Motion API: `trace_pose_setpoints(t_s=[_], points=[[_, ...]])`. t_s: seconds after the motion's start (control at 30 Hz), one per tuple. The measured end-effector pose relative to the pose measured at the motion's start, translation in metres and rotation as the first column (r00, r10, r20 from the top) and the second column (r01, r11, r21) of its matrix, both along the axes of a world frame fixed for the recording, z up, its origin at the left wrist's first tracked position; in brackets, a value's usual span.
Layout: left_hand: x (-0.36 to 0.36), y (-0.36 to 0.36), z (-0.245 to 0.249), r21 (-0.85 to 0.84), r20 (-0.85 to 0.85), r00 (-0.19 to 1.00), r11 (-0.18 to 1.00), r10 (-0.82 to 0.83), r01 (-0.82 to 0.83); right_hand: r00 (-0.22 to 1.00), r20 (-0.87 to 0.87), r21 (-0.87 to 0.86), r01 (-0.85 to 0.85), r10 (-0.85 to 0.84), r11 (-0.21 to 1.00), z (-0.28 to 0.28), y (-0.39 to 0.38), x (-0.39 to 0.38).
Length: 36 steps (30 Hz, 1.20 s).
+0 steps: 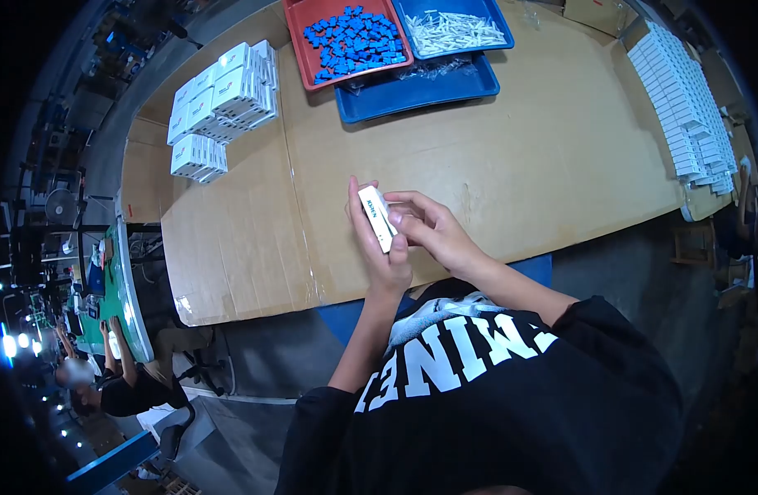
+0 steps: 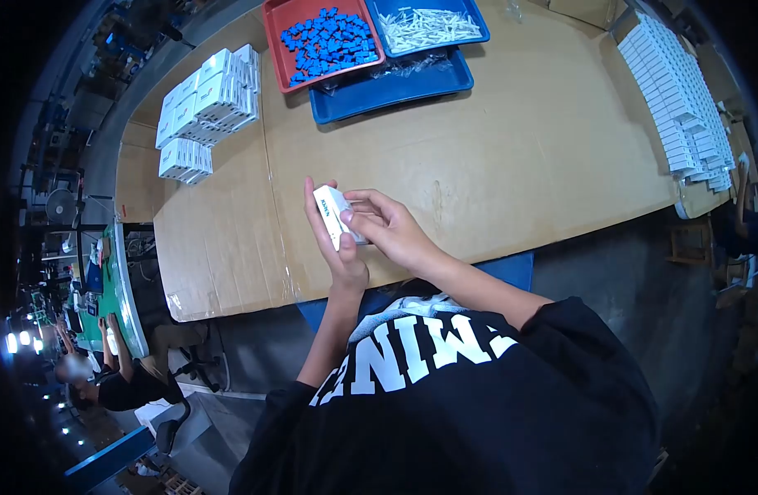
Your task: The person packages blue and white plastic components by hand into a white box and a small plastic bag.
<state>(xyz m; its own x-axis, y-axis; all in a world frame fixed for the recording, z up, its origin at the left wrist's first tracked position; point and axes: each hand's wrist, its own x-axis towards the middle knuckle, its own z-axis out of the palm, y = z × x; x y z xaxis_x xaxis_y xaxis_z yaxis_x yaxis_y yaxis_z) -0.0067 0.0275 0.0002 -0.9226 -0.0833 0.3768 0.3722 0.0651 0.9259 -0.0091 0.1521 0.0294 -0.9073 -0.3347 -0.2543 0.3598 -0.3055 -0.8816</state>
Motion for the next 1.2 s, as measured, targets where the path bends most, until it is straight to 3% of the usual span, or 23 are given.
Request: trace_pose_setpoints(t_s=[0.13, 0.2, 0.4, 0.8, 0.9, 1.03, 1.13, 1.2], points=[[0.0, 0.003, 0.002, -0.055, 0.002, 0.995, 0.994, 0.097, -0.097, 0.999, -0.036, -0.081, 0.017, -0.02, 0.997, -0.004, -0.008, 0.003], [-0.002, 0.005, -0.002, -0.06, -0.095, 0.986, 0.988, 0.136, -0.142, 0.993, -0.094, -0.061, 0.068, -0.074, 0.996, -0.007, -0.012, 0.005], [-0.006, 0.005, -0.014, -0.064, -0.022, 0.975, 0.973, 0.22, -0.221, 0.978, -0.16, 0.013, 0.139, -0.136, 0.99, -0.004, -0.02, 0.015], [0.001, 0.007, -0.019, 0.122, -0.068, 0.979, 0.975, 0.193, -0.184, 0.896, -0.419, 0.131, 0.219, -0.146, 0.967, -0.01, -0.022, 0.025], [0.004, 0.004, -0.019, 0.188, -0.034, 0.983, 0.967, 0.18, -0.171, 0.897, -0.423, 0.141, 0.203, -0.126, 0.969, -0.012, -0.022, 0.027], [0.006, 0.003, -0.017, 0.156, -0.027, 0.988, 0.977, 0.151, -0.145, 0.9, -0.416, 0.118, 0.195, -0.129, 0.974, -0.005, -0.024, 0.026], [0.0, 0.001, -0.014, 0.083, 0.005, 0.983, 0.979, 0.185, -0.185, 0.959, -0.27, 0.172, 0.131, -0.081, 0.976, -0.001, -0.022, 0.016], [-0.003, -0.002, -0.01, -0.03, -0.067, 0.99, 0.992, 0.123, -0.125, 0.982, -0.177, 0.117, 0.092, -0.071, 0.989, -0.008, -0.014, 0.007]])
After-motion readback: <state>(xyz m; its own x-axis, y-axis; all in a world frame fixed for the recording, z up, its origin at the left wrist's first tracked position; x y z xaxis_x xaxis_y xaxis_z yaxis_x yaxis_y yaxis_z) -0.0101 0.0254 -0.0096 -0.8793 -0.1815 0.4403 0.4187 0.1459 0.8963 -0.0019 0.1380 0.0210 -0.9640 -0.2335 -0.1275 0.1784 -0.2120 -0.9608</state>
